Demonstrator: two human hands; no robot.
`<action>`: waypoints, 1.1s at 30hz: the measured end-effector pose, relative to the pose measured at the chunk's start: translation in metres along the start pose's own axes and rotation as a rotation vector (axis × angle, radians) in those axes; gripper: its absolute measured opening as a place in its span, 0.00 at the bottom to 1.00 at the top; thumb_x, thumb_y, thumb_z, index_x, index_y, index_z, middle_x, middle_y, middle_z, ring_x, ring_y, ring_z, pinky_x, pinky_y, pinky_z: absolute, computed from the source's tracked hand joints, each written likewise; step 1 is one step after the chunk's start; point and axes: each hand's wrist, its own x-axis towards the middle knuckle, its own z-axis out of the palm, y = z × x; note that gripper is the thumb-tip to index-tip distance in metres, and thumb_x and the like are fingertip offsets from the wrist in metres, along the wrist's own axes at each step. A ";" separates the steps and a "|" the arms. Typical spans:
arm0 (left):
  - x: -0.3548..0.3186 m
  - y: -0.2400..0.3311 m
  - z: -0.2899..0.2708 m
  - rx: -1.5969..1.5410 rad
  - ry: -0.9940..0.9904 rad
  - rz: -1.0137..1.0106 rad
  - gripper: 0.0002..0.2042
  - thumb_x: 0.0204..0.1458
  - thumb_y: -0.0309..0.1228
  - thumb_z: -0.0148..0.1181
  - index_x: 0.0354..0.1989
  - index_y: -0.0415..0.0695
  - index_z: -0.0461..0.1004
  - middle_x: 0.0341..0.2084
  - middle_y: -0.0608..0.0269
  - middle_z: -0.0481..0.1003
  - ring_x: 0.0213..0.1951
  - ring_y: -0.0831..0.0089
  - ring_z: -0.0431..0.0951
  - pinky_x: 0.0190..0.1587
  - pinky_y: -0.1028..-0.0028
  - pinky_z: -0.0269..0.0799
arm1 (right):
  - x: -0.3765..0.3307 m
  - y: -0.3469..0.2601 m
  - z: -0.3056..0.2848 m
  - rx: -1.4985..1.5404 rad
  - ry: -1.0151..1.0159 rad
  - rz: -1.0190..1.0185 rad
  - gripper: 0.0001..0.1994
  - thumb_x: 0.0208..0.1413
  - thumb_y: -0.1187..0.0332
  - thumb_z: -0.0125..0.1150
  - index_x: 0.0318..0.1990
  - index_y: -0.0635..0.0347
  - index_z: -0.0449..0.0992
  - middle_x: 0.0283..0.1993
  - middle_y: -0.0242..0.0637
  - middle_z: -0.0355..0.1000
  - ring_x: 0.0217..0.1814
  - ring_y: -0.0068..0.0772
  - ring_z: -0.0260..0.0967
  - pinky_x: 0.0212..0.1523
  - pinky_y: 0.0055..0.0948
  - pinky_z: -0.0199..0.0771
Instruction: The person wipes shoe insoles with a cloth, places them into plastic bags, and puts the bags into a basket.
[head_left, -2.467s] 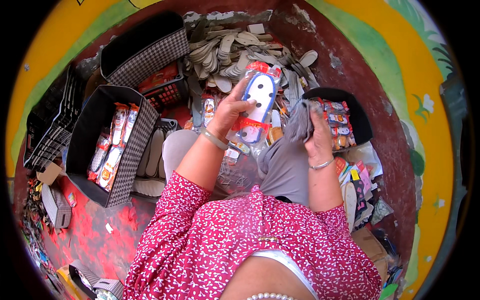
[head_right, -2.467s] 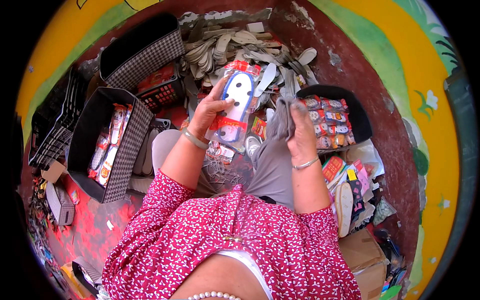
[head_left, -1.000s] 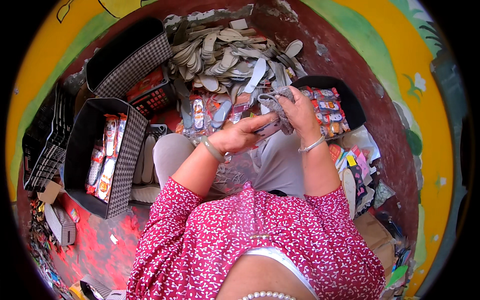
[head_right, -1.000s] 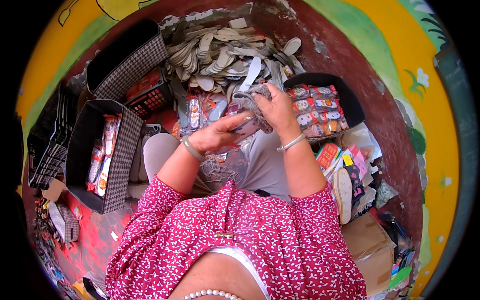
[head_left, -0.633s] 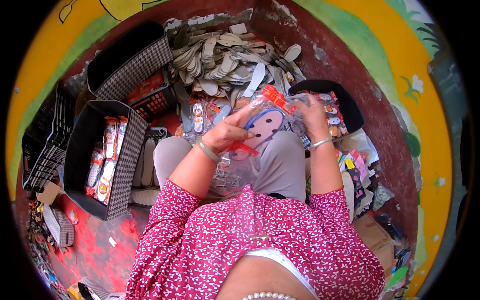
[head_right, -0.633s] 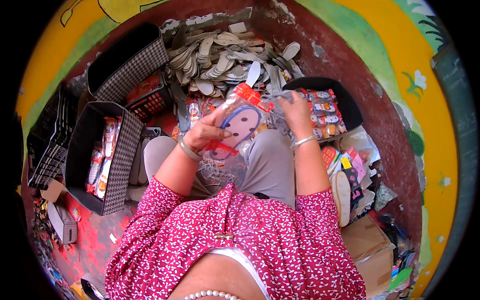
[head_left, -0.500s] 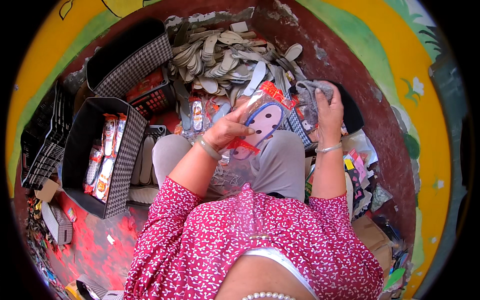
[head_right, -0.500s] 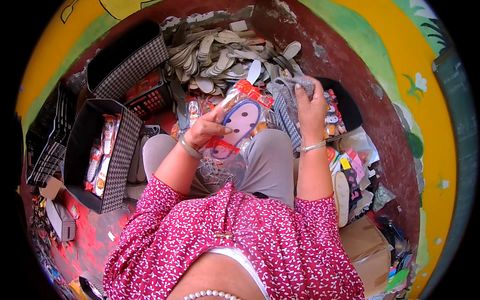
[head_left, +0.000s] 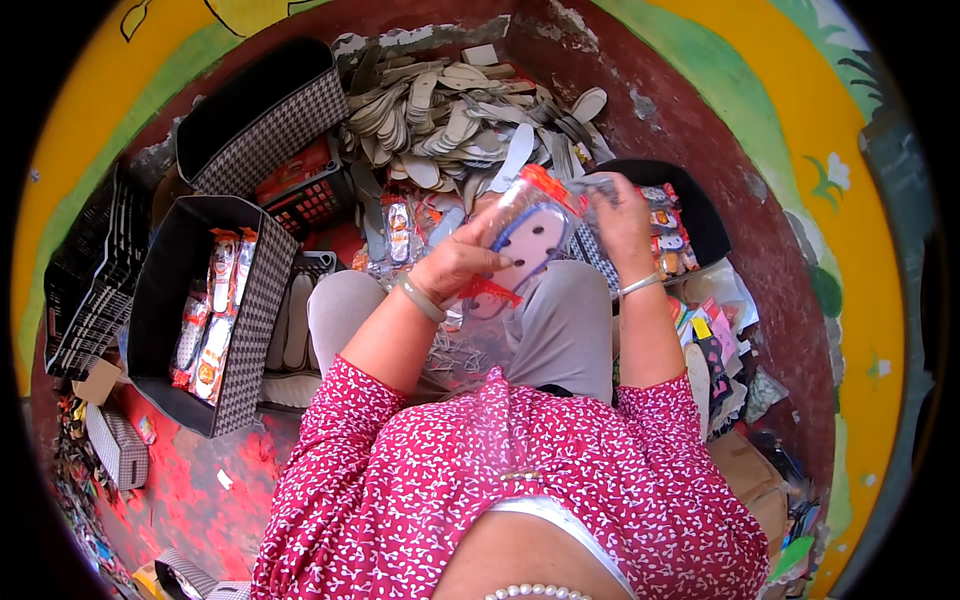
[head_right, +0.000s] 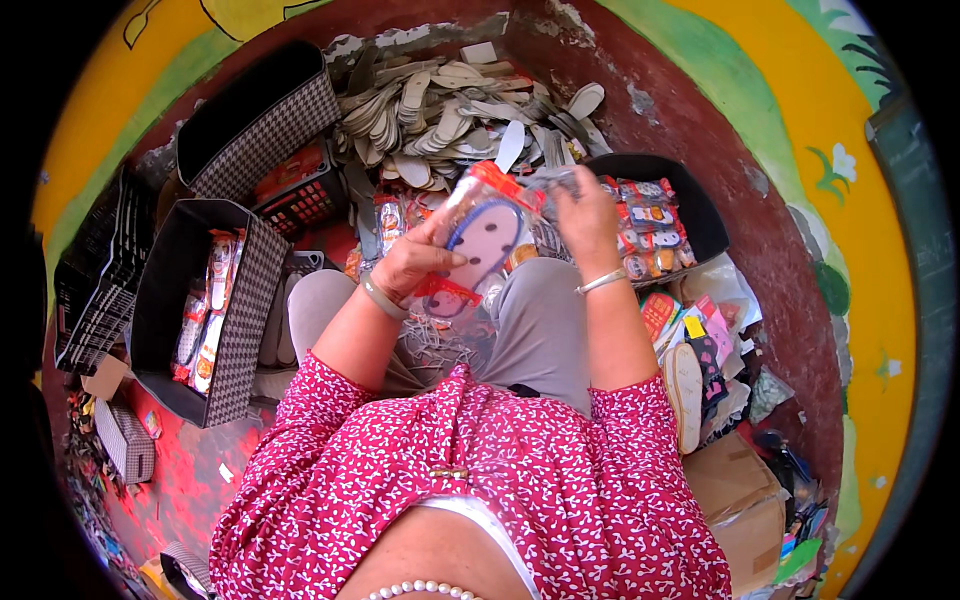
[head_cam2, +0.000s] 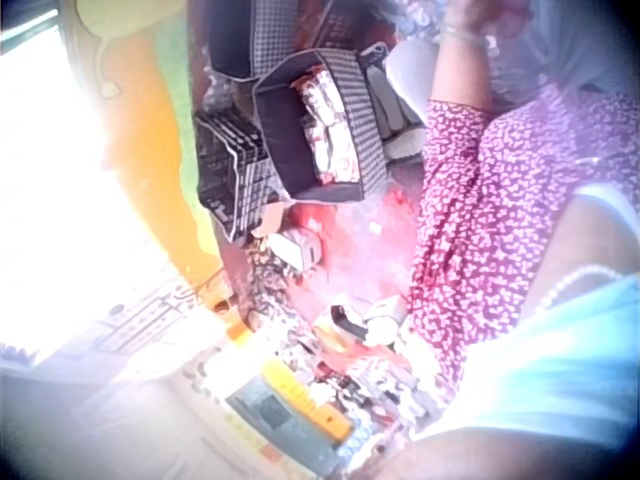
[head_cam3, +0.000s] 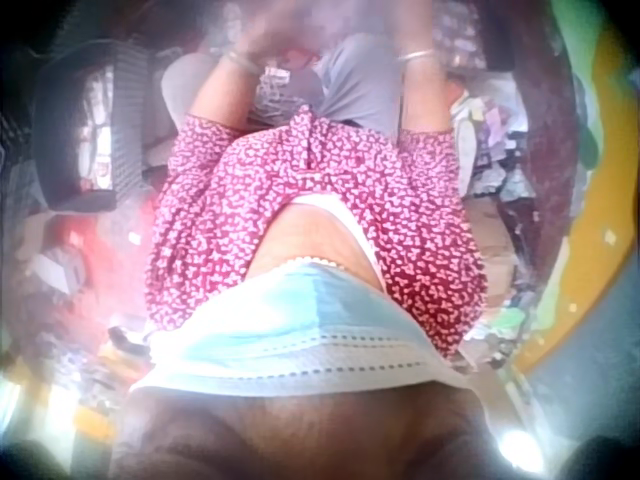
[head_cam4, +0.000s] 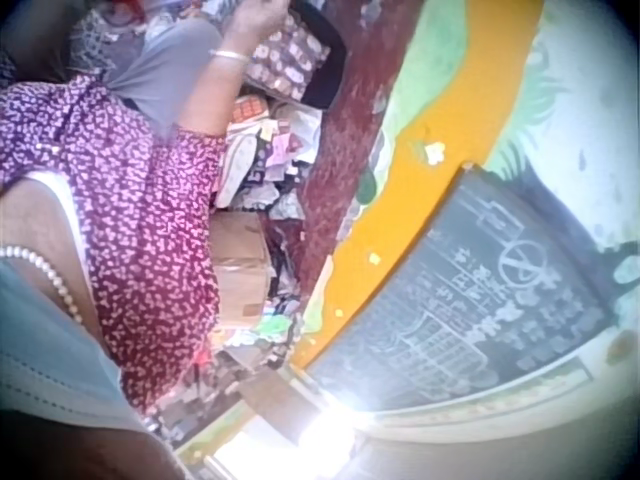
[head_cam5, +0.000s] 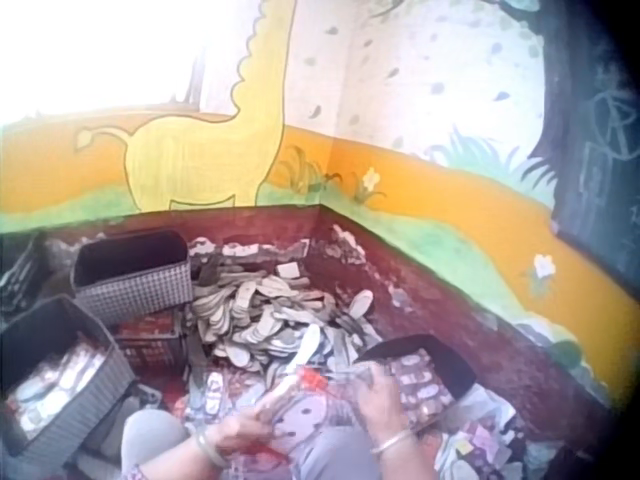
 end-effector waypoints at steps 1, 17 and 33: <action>0.001 0.000 -0.005 0.017 0.064 0.022 0.43 0.35 0.16 0.52 0.67 0.41 0.45 0.61 0.55 0.57 0.61 0.64 0.60 0.62 0.67 0.54 | 0.000 -0.006 -0.002 0.067 0.076 -0.031 0.11 0.55 0.69 0.57 0.44 0.61 0.72 0.35 0.41 0.75 0.36 0.38 0.74 0.39 0.30 0.71; 0.017 -0.024 -0.037 -0.194 0.482 0.276 0.34 0.61 0.55 0.25 0.64 0.39 0.52 0.59 0.52 0.60 0.59 0.63 0.62 0.62 0.65 0.54 | -0.048 -0.071 0.084 -0.174 -0.177 -0.574 0.25 0.38 0.78 0.55 0.51 0.61 0.69 0.55 0.43 0.67 0.62 0.45 0.58 0.58 0.42 0.58; 0.011 0.003 -0.077 -0.287 0.559 0.490 0.25 0.58 0.24 0.37 0.65 0.50 0.51 0.53 0.53 0.66 0.52 0.58 0.70 0.53 0.56 0.69 | -0.082 -0.072 0.042 0.279 -0.590 -0.548 0.21 0.35 0.82 0.50 0.43 0.64 0.74 0.55 0.47 0.66 0.60 0.47 0.59 0.60 0.36 0.58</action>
